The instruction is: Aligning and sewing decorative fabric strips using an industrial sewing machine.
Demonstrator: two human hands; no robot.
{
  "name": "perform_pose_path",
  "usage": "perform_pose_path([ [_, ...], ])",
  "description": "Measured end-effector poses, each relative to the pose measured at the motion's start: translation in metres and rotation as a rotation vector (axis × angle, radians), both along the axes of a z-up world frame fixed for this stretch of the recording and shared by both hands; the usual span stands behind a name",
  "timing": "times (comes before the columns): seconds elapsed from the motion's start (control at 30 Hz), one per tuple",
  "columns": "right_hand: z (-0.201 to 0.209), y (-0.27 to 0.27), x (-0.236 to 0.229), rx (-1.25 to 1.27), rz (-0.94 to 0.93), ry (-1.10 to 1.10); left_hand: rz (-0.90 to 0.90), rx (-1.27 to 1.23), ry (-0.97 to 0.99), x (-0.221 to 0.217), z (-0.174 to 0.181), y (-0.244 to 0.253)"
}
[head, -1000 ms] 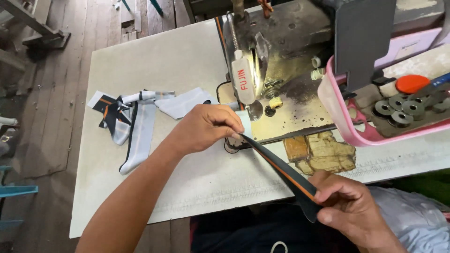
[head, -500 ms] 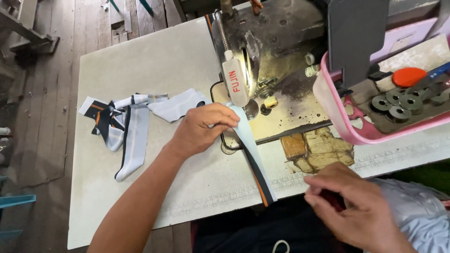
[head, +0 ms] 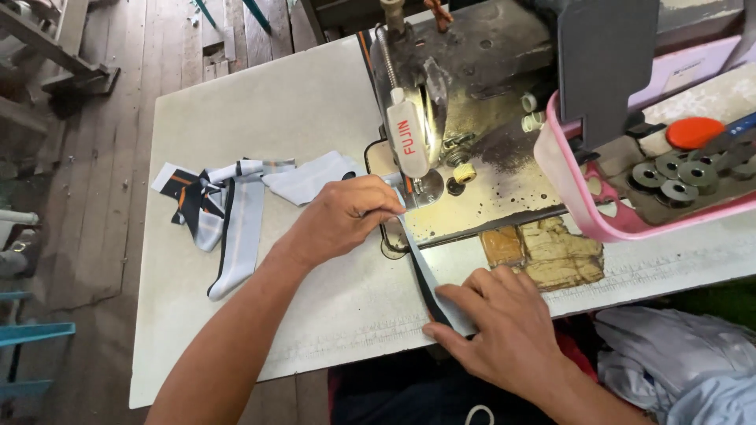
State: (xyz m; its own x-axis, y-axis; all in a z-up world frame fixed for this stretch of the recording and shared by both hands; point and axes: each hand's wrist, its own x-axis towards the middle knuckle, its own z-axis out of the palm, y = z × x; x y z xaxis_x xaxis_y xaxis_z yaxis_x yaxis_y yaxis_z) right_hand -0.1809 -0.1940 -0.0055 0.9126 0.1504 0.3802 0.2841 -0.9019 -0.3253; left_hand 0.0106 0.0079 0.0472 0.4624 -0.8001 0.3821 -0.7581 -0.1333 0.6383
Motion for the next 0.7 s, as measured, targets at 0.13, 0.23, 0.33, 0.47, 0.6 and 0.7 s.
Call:
perform_pose_path([
  [0.13, -0.001, 0.003, 0.005, 0.085, 0.04, -0.044, -0.017, 0.113, -0.059, -0.001, 0.014, 0.0],
  [0.23, 0.012, -0.002, 0.002, 0.479, 0.193, 0.042, 0.015, 0.203, -0.068, 0.001, 0.02, 0.002],
  [0.33, 0.004, -0.032, -0.015, 1.007, 0.163, 0.398, 0.042, 0.206, 0.169, -0.002, 0.029, 0.002],
  [0.47, -0.003, -0.055, -0.023, 1.111, -0.038, 0.369, 0.023, 0.032, 0.089, 0.0, 0.005, -0.006],
  [0.6, 0.041, -0.039, -0.019, 0.476, 0.102, -0.122, -0.043, -0.089, -0.01, 0.005, -0.026, -0.011],
  [0.7, 0.027, -0.029, -0.028, 0.264, 0.076, -0.105, -0.07, 0.006, -0.099, 0.011, -0.039, -0.009],
])
